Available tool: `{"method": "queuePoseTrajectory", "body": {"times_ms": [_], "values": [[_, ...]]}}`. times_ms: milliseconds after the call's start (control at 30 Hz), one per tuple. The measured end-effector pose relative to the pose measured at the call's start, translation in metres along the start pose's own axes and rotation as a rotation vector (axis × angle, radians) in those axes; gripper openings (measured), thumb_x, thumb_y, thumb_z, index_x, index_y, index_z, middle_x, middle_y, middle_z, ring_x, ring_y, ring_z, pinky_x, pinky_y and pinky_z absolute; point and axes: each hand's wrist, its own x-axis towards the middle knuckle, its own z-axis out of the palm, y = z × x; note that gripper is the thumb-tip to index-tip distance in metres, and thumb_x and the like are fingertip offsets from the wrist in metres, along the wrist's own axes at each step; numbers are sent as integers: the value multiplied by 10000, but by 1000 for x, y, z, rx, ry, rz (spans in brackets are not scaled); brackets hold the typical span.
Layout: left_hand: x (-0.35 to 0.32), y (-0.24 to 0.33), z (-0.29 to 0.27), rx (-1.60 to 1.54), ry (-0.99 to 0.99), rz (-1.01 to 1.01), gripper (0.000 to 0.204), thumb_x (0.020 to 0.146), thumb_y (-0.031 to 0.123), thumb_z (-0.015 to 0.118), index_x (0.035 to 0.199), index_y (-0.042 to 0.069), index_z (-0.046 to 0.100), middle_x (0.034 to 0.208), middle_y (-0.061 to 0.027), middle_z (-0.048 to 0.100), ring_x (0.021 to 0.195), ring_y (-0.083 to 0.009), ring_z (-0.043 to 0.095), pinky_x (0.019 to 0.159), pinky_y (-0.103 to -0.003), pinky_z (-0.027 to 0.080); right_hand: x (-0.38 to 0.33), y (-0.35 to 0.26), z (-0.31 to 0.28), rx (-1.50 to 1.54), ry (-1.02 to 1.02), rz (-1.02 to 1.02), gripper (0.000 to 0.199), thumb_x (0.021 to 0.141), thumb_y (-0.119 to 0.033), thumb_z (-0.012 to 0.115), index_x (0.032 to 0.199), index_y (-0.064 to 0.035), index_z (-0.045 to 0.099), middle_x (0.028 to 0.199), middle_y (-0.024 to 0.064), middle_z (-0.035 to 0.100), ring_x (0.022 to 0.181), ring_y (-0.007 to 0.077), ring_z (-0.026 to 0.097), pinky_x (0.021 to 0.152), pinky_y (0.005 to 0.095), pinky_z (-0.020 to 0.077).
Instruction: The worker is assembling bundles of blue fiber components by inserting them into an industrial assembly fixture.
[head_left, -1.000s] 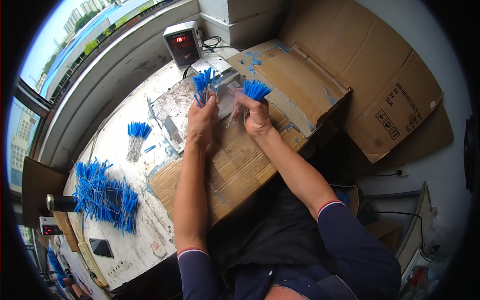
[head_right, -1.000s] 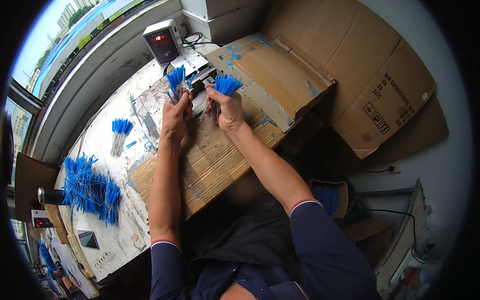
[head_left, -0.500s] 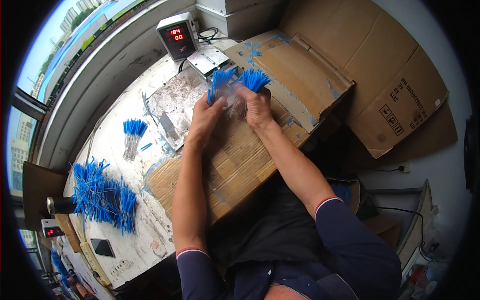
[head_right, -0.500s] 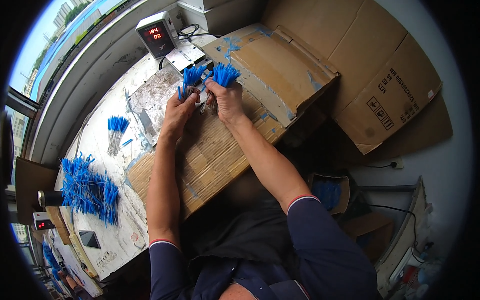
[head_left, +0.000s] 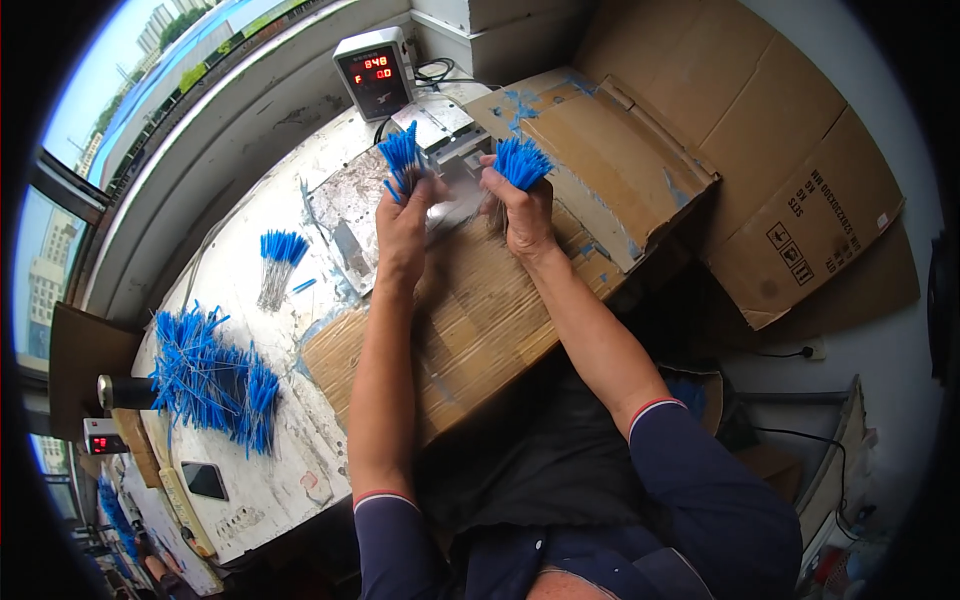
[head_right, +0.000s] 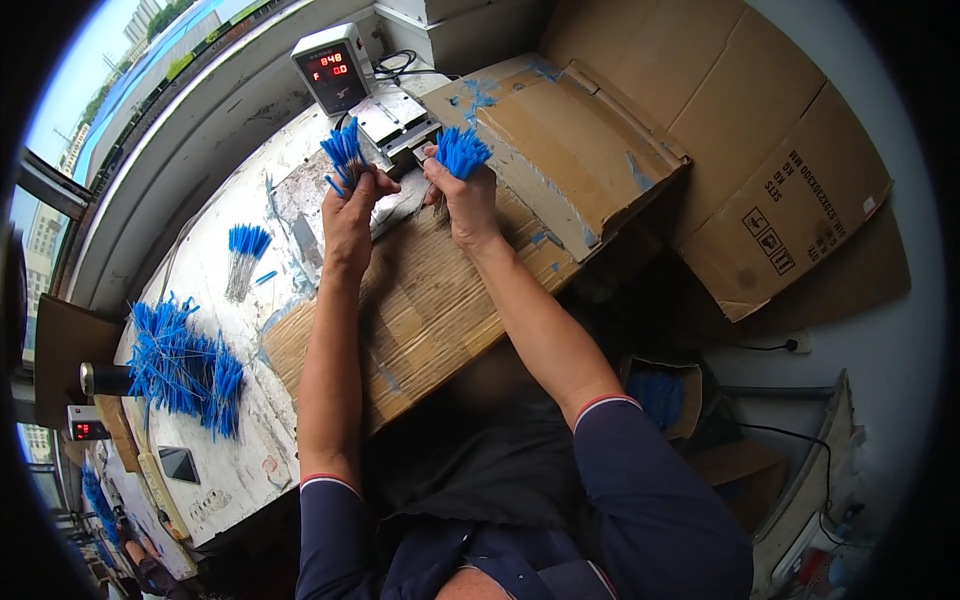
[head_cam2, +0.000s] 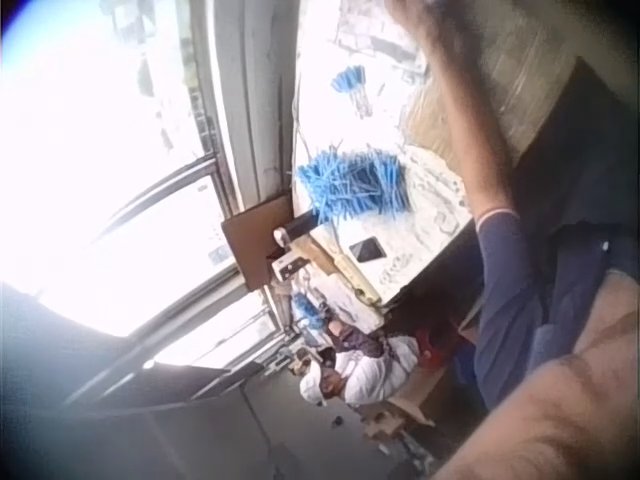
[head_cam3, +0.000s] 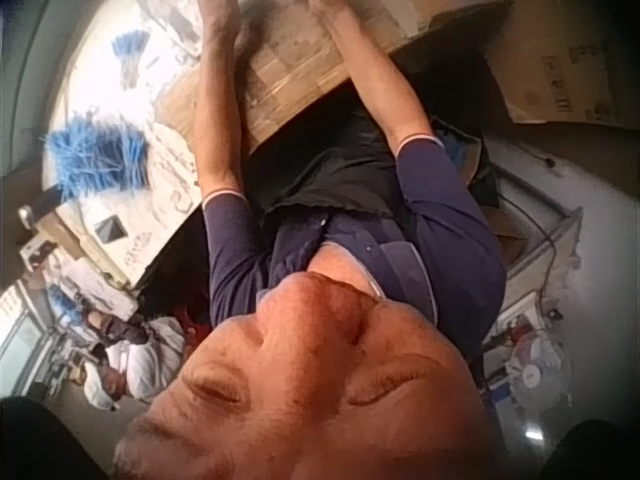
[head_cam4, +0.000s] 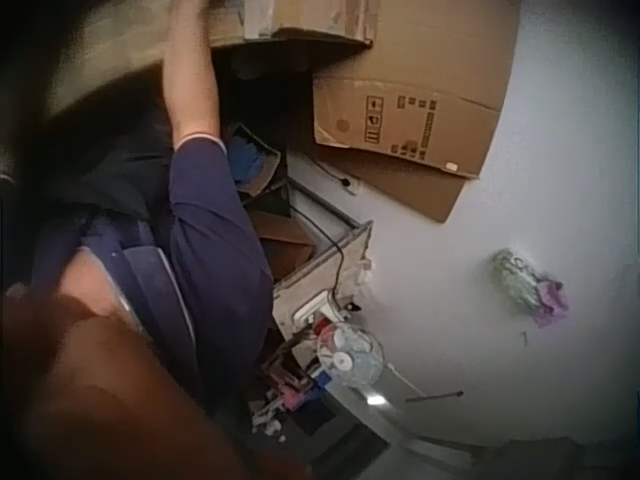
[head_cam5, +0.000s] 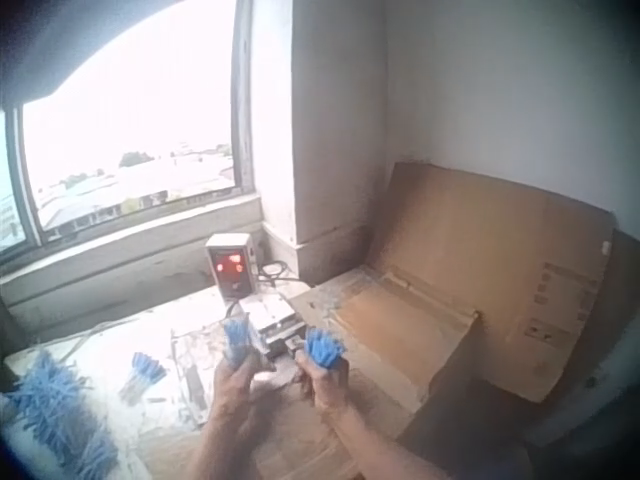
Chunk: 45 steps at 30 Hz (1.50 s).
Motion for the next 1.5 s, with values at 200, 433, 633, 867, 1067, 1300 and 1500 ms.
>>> {"method": "queuePoseTrajectory", "body": {"times_ms": [200, 433, 633, 867, 1067, 1300, 1500], "values": [[-6, -7, -11, -70, 81, -102, 195, 1031, 154, 587, 1182, 32, 584, 914, -26, 669, 792, -114, 638, 709, -247, 499, -7, 0, 7, -203, -212, 38, 250, 855, -115, 737, 1076, -1, 711, 790, 17, 667, 584, 86, 585, 522, 242, 468], [-8, -1, -9, -55, 151, -170, 166, 993, 218, 657, 1048, 61, 667, 758, 43, 598, 605, -35, 448, 480, -233, 349, -5, 5, 8, -359, -352, -12, 180, 876, -134, 740, 1011, -17, 721, 769, -3, 663, 697, 58, 596, 620, 244, 483], [-8, 4, 4, 31, 199, -148, 212, 952, 271, 738, 1008, 67, 723, 637, 79, 522, 488, -16, 369, 444, -219, 253, -7, 7, 9, -366, -409, -1, 120, 868, -117, 750, 944, -26, 729, 817, -16, 685, 758, 56, 603, 683, 256, 492], [-7, 1, 6, 72, 179, -123, 204, 973, 274, 714, 999, 72, 716, 681, 65, 550, 511, -14, 402, 444, -215, 266, -19, -5, 6, -68, -215, 235, 161, 825, -57, 768, 959, -24, 685, 763, 46, 668, 616, 132, 636, 553, 275, 522], [-6, -15, 5, 181, 182, 44, 226, 1027, 270, 633, 1050, 49, 674, 718, 32, 565, 539, -37, 450, 465, -206, 334, -22, -9, 1, -184, -220, 147, 151, 786, -15, 757, 920, -15, 686, 719, 44, 656, 574, 125, 616, 526, 263, 504], [-3, -20, -5, 111, 389, 32, 188, 1027, 223, 623, 1039, 40, 661, 771, -4, 630, 646, -71, 553, 570, -242, 445, 6, 14, -9, -422, -27, 4, 126, 756, -10, 749, 871, -19, 698, 725, 24, 658, 551, 87, 569, 498, 249, 445], [-1, -23, -4, 114, 425, 8, 210, 1032, 242, 618, 1038, 37, 661, 767, -6, 640, 655, -70, 563, 579, -240, 449, 26, 27, -18, -656, -27, -47, 130, 773, -18, 725, 892, -10, 672, 708, 38, 644, 536, 91, 572, 434, 240, 438]]}}
